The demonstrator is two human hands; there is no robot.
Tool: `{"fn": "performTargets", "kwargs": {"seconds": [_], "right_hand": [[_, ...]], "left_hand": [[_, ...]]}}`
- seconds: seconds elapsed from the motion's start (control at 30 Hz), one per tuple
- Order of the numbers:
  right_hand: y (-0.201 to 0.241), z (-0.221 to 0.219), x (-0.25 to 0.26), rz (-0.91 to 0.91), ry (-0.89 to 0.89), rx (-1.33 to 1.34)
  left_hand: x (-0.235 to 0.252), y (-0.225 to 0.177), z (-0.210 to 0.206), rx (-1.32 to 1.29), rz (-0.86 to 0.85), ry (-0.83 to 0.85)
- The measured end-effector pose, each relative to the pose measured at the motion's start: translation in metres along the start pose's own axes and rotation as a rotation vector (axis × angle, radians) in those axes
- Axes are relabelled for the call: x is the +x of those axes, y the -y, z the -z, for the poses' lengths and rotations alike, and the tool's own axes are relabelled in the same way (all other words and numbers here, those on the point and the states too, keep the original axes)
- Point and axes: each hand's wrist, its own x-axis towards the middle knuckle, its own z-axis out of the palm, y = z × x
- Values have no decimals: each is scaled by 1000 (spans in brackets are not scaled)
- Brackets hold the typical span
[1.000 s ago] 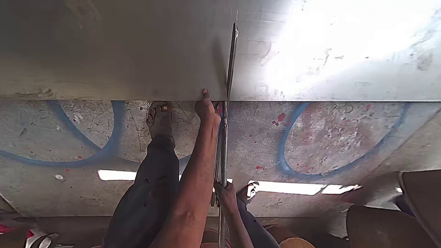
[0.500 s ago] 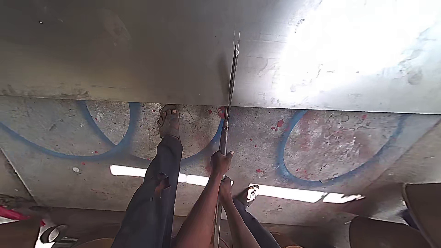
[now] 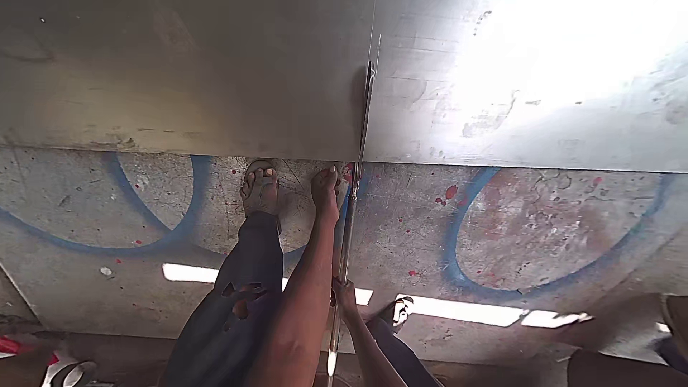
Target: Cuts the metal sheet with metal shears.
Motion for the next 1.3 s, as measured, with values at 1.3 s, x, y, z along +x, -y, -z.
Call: {"fn": "performTargets", "kwargs": {"seconds": [1.3], "right_hand": [[104, -29, -6, 212, -266, -464]], "left_hand": [[-74, 24, 17, 1036, 91, 279]]}}
